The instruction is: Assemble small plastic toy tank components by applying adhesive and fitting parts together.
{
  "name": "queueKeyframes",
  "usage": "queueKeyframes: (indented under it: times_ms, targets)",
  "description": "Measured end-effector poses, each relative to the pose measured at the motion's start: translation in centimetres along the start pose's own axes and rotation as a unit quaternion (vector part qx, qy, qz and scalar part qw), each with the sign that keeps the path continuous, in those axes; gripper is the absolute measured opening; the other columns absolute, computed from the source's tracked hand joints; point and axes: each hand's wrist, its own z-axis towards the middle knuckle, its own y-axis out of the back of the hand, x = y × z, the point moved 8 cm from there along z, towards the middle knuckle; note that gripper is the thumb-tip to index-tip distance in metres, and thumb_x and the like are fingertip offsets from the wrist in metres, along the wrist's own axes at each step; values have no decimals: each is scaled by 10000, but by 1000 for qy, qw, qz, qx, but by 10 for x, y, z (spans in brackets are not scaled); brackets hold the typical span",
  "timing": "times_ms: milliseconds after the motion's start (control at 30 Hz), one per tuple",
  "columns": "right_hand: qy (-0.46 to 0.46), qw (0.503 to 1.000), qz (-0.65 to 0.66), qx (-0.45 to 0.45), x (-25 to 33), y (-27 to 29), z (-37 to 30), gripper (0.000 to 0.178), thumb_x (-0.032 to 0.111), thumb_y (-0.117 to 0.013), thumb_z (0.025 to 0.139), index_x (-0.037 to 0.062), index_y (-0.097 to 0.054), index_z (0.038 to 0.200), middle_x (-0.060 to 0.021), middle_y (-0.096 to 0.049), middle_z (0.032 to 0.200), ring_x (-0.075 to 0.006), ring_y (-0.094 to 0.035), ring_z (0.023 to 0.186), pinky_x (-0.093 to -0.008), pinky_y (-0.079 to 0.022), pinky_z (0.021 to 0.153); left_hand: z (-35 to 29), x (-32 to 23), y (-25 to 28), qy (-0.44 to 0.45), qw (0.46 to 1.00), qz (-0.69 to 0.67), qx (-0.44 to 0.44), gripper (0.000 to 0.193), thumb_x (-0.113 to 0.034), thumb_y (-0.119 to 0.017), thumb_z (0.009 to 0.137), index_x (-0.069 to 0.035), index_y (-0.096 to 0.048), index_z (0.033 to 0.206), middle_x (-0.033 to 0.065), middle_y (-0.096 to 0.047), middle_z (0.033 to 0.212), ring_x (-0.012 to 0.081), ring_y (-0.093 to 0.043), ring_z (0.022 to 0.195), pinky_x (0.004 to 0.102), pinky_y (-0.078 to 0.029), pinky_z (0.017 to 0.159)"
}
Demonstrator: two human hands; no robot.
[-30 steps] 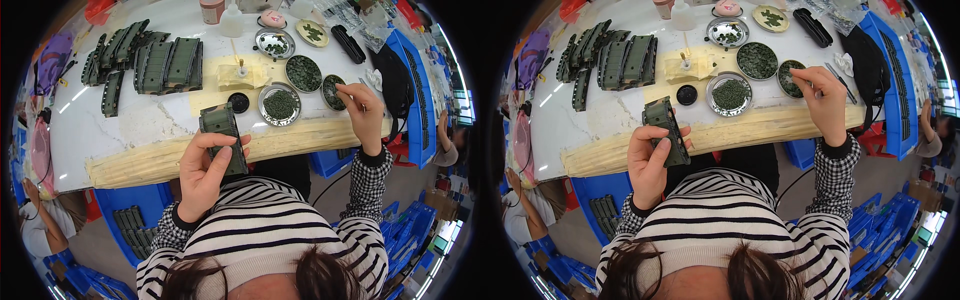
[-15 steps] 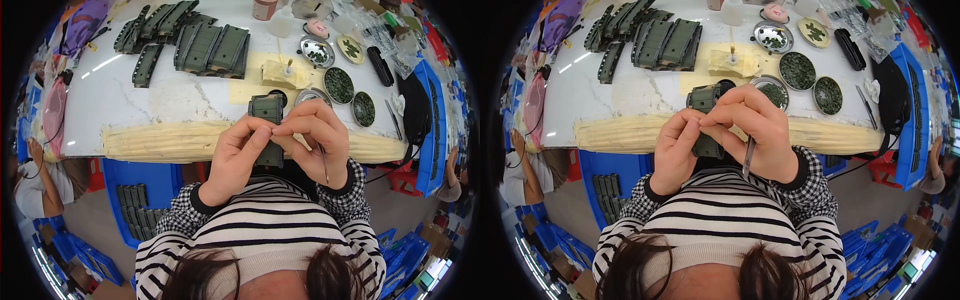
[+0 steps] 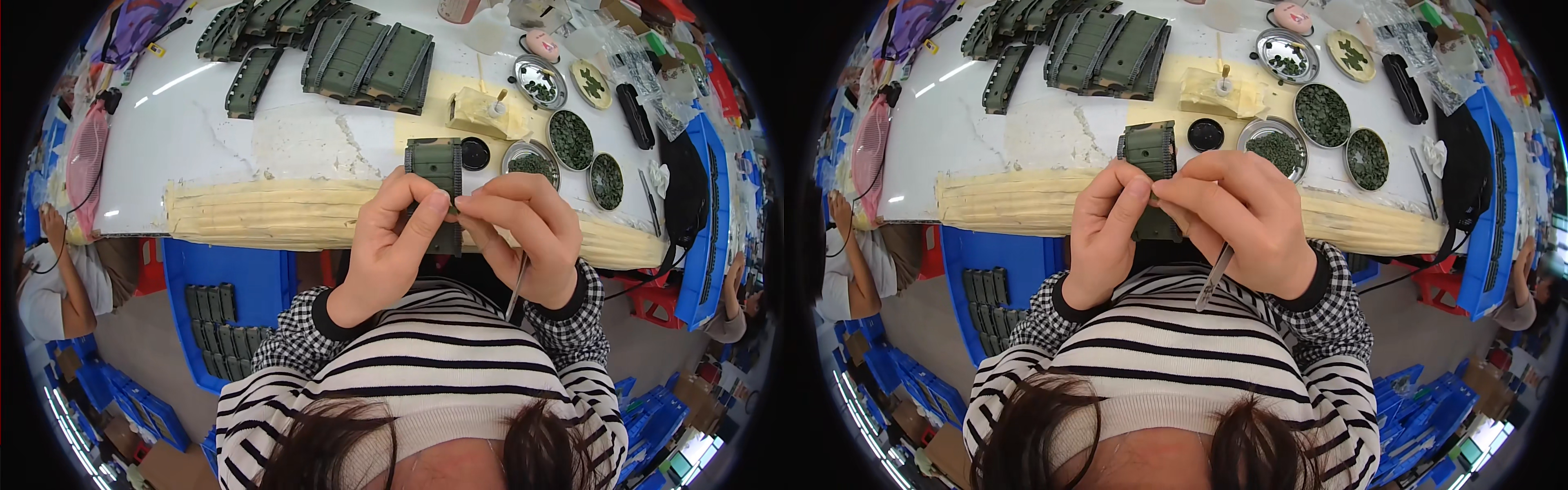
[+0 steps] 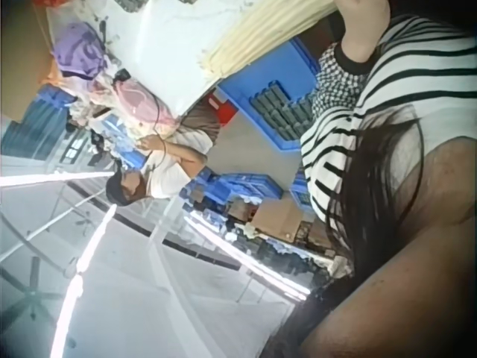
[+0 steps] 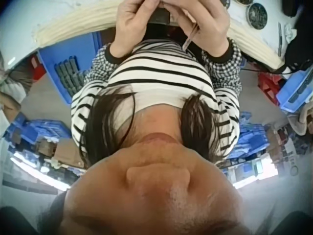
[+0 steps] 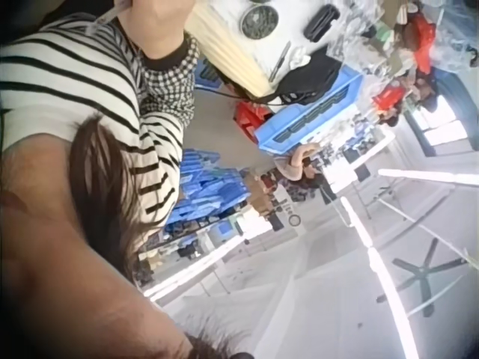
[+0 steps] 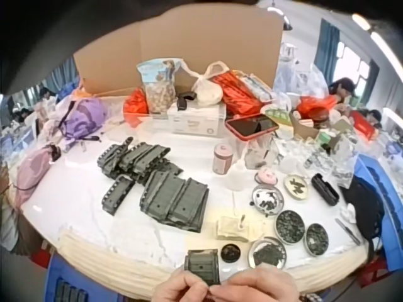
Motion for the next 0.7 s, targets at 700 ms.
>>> queueKeyframes:
  times_ms: [700]
  targets:
    - [-14,998,-63,21,-10,7,17,246,4,-730,663,52,-626,880,-59,-571,821,-225,-580,639,-316,-472,563,-7,-7,-8,-79,984,157,10,676,34,-597,874,-22,-313,1485,163,-634,1147,153,-635,947,261,-499,807]
